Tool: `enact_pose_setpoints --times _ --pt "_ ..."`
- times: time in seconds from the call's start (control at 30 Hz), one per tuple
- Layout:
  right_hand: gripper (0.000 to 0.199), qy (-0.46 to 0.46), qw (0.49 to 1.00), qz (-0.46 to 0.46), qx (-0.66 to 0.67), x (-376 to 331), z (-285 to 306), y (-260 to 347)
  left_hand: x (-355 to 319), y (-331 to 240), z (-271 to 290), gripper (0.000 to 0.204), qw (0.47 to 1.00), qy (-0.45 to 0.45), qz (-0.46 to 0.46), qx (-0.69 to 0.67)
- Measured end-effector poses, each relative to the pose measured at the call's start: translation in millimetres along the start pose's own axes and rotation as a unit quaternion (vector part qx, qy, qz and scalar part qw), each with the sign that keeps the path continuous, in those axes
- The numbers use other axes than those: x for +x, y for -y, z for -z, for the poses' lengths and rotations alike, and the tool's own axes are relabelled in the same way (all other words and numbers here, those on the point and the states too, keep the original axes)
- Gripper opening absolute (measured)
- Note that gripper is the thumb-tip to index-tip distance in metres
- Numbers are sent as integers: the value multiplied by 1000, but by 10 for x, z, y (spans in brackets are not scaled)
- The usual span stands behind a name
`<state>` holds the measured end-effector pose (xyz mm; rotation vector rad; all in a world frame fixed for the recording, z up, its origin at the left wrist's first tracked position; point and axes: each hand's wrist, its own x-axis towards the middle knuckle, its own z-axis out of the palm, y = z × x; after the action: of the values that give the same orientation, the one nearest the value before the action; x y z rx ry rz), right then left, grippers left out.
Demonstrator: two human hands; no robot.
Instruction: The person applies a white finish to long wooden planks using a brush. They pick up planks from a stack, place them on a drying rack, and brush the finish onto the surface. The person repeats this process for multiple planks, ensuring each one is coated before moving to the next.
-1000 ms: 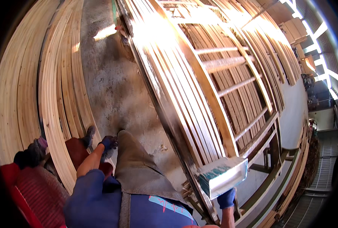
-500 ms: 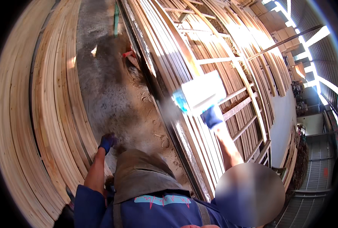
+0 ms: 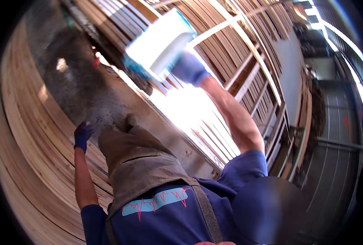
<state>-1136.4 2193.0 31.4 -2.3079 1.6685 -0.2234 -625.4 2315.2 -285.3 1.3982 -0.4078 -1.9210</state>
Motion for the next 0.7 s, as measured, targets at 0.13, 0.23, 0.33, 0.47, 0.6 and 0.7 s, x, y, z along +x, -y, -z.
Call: enact_pose_setpoints --times 0.13,0.23,0.33,0.47,0.6,0.7 --pt "25 13 982 -77 172 -1641 557 33 160 552 817 32 970 -123 207 19" --pt "27 55 941 -314 117 -3115 722 -32 95 513 1309 21 936 117 317 -102" --pt "28 31 906 -406 115 -3731 820 287 36 285 889 23 940 -3 305 154" --pt "29 29 878 -462 122 -3733 718 703 443 -140 543 28 968 -34 216 121" --pt "31 65 903 -413 103 -3091 552 717 771 -547 509 31 954 50 131 264" --pt "31 91 941 -317 73 -2281 391 627 811 -839 651 31 949 35 117 290"
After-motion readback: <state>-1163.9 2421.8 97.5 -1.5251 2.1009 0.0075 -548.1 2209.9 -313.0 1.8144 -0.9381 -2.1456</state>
